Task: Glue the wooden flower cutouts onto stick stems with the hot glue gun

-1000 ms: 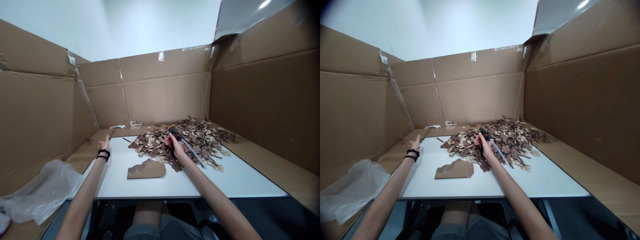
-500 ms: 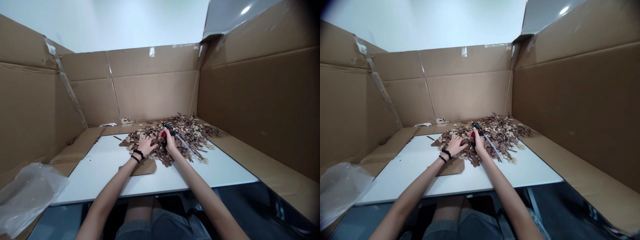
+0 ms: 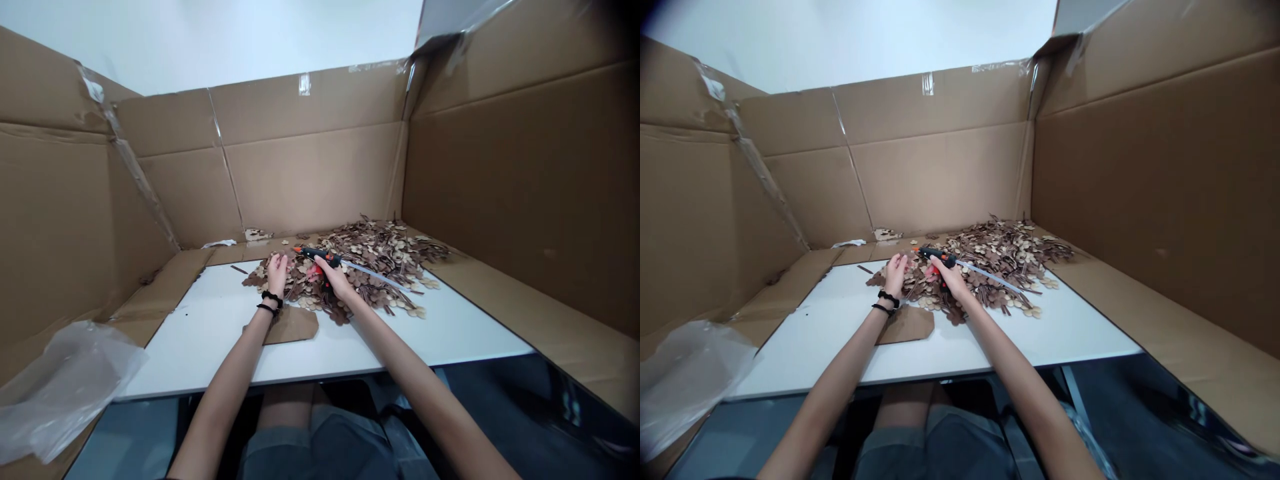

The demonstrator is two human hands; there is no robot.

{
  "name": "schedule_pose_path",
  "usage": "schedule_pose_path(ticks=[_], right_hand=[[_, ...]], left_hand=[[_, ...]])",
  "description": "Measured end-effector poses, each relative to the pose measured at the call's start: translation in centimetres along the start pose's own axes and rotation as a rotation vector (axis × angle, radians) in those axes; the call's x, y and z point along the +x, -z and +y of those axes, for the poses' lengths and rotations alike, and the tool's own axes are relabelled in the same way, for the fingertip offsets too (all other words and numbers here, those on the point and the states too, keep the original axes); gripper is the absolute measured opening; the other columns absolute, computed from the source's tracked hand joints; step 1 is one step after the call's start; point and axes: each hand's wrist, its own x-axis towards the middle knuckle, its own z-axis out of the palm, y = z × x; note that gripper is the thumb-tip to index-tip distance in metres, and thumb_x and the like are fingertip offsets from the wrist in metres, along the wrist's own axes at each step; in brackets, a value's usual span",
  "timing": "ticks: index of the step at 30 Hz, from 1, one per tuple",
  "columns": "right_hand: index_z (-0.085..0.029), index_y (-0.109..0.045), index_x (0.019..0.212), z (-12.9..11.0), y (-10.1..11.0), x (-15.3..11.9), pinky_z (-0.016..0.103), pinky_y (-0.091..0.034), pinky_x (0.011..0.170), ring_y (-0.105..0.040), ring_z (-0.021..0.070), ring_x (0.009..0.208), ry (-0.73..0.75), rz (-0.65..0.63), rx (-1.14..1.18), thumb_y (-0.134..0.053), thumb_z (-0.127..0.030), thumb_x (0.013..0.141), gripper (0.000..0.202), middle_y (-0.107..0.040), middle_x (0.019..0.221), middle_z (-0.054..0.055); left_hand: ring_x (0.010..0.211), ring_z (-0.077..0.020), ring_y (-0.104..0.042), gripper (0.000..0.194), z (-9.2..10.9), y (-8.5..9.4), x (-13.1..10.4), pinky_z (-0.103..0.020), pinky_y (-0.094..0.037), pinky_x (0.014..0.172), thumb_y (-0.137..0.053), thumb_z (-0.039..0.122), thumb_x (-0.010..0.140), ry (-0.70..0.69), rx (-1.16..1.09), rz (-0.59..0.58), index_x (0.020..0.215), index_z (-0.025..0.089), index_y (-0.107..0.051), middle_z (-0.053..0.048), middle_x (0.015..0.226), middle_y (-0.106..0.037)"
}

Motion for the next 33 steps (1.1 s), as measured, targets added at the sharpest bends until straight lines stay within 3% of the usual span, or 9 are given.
schedule_pose_path(ticks=[5,10,15,19,23,27,30,33], right_hand=[[-0.022,-0.061,0.047,0.3,0.3,-0.1,0.032,-0.047,0.058,-0.052,0.016,0.046,0.012,-0.063,-0.135,-0.055,-0.073,0.072,0.057,-0.059,0.049,0.004],[-0.023,-0.061,0.048,0.1,0.4,-0.3,0.034,-0.046,0.053,-0.052,0.0177,0.046,0.007,-0.014,-0.091,-0.051,-0.076,0.073,0.059,-0.06,0.05,0.005],[-0.022,-0.063,0.05,0.0,0.7,-0.2,0.034,-0.047,0.058,-0.054,0.0189,0.05,0.03,-0.027,-0.102,-0.048,-0.074,0.076,0.06,-0.062,0.053,0.006],[-0.022,-0.064,0.051,0.3,1.0,0.0,0.033,-0.047,0.065,-0.056,0.0189,0.056,0.039,-0.046,-0.186,-0.045,-0.071,0.08,0.06,-0.062,0.056,0.006],[-0.022,-0.061,0.049,-0.1,1.1,-0.1,0.033,-0.044,0.065,-0.052,0.018,0.053,0.038,-0.042,-0.24,-0.042,-0.071,0.081,0.061,-0.057,0.051,0.004],[-0.022,-0.058,0.046,-1.1,1.1,-0.5,0.032,-0.04,0.064,-0.045,0.0159,0.05,0.021,-0.046,-0.359,-0.04,-0.071,0.082,0.063,-0.048,0.047,0.002],[-0.022,-0.055,0.044,-1.6,1.0,-0.8,0.032,-0.04,0.067,-0.046,0.0159,0.052,-0.004,-0.043,-0.389,-0.042,-0.07,0.081,0.063,-0.049,0.048,0.002],[-0.022,-0.053,0.042,-1.8,0.8,-1.1,0.032,-0.041,0.071,-0.049,0.0165,0.054,-0.037,-0.056,-0.366,-0.044,-0.068,0.08,0.06,-0.051,0.05,0.002]], left_hand=[[0.08,-0.0191,-0.064,0.037,0.1,-0.7,-0.5,-0.027,-0.042,0.062,-0.052,0.055,0.084,-0.026,0.002,-0.082,0.086,0.018,-0.052,-0.009,0.092,-0.066],[0.073,-0.0176,-0.06,0.036,0.4,-0.5,-0.5,-0.028,-0.04,0.062,-0.057,0.052,0.081,-0.027,-0.038,-0.14,0.09,0.017,-0.056,-0.007,0.083,-0.066],[0.06,-0.013,-0.047,0.028,0.7,0.0,-0.4,-0.025,-0.036,0.057,-0.058,0.047,0.079,-0.048,0.059,-0.089,0.079,0.02,-0.053,0.001,0.067,-0.053],[0.065,-0.0134,-0.048,0.031,0.9,0.6,-0.3,-0.024,-0.037,0.06,-0.056,0.047,0.079,-0.094,0.184,-0.095,0.073,0.017,-0.057,0.0,0.069,-0.055],[0.059,-0.0121,-0.043,0.036,0.9,1.0,-0.2,-0.024,-0.033,0.057,-0.049,0.046,0.085,-0.146,0.288,-0.032,0.064,0.017,-0.051,0.001,0.061,-0.051],[0.062,-0.0133,-0.05,0.028,1.3,0.7,-0.5,-0.024,-0.038,0.06,-0.041,0.034,0.09,-0.146,0.346,-0.019,0.068,0.019,-0.048,0.0,0.066,-0.053],[0.062,-0.0141,-0.052,0.026,1.8,0.3,-1.0,-0.025,-0.04,0.063,-0.035,0.028,0.093,-0.108,0.356,-0.028,0.069,0.02,-0.043,0.0,0.065,-0.051],[0.064,-0.0147,-0.051,0.026,2.1,0.2,-1.1,-0.027,-0.041,0.068,-0.035,0.026,0.093,-0.153,0.408,0.011,0.067,0.021,-0.039,0.001,0.062,-0.047]])
